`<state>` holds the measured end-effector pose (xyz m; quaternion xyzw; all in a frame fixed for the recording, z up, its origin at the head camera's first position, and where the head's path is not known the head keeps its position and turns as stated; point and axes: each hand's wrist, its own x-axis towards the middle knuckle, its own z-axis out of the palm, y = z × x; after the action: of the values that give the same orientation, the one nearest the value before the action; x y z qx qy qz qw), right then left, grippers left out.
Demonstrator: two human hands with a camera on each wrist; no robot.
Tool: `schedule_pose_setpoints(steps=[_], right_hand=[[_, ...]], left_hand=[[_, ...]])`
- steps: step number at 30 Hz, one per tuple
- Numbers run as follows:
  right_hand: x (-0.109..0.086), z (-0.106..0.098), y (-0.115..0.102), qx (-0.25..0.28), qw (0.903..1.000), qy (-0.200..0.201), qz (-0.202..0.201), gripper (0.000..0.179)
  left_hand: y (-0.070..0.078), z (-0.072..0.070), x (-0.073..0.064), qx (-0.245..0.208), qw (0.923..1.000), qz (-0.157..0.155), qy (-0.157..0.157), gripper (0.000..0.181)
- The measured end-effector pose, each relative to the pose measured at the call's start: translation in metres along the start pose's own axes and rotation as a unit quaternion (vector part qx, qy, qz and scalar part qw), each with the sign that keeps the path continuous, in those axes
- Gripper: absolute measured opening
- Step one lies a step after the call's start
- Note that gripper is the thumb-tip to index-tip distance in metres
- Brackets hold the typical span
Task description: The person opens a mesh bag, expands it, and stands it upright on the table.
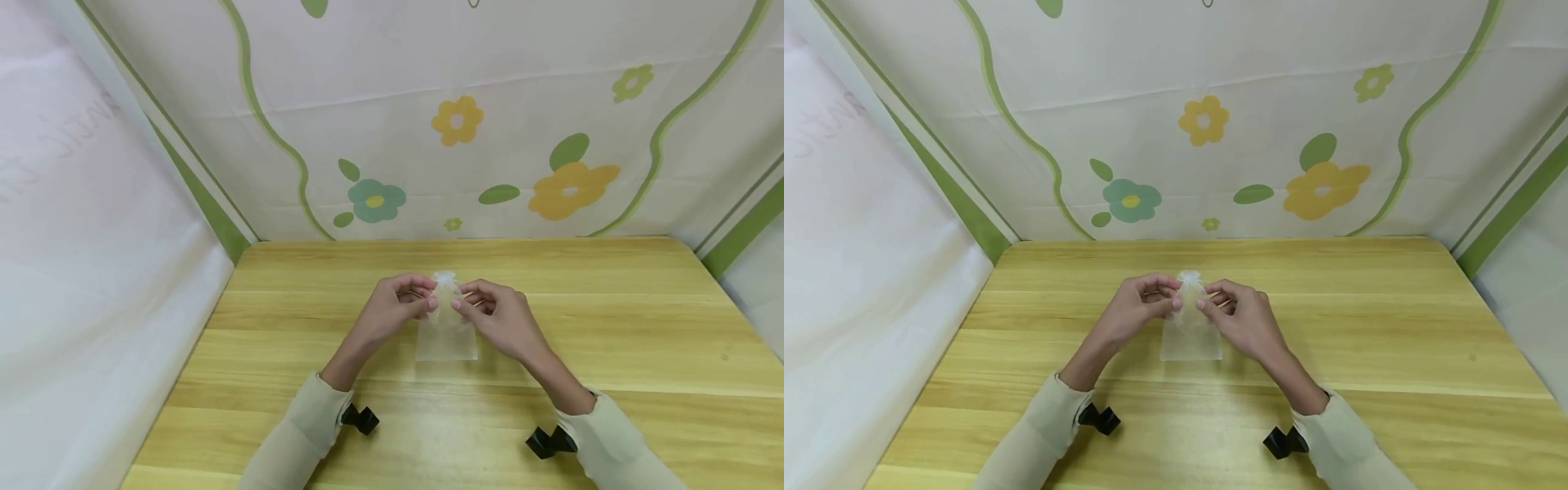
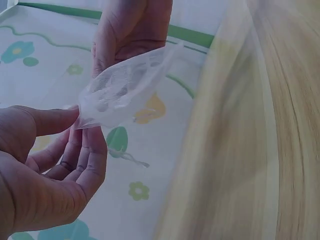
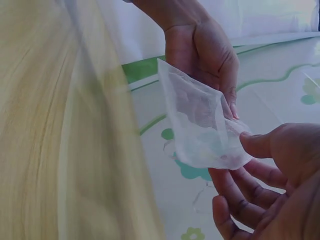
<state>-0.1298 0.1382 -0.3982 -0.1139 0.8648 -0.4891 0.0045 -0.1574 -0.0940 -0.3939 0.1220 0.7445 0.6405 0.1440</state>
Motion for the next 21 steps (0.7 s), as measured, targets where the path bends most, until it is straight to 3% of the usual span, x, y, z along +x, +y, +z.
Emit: schedule_pose_setpoints(steps=[7, 13, 21], right_hand=[[-0.007, -0.005, -0.009, -0.045, 0.9988, -0.004, -0.016, 0.033], [-0.007, -0.006, -0.015, -0.025, 0.9990, 0.013, -0.035, 0.024], [0.003, -0.009, -0.018, -0.021, 0.9988, 0.017, -0.040, 0.021]], left_hand=[[0.004, 0.003, -0.006, -0.002, 0.9995, 0.016, -0.029, 0.028], [0.007, 0.002, -0.010, 0.005, 0.9992, 0.021, -0.034, 0.027], [0.011, 0.002, -0.004, 0.022, 0.9990, 0.026, -0.029, 0.028]])
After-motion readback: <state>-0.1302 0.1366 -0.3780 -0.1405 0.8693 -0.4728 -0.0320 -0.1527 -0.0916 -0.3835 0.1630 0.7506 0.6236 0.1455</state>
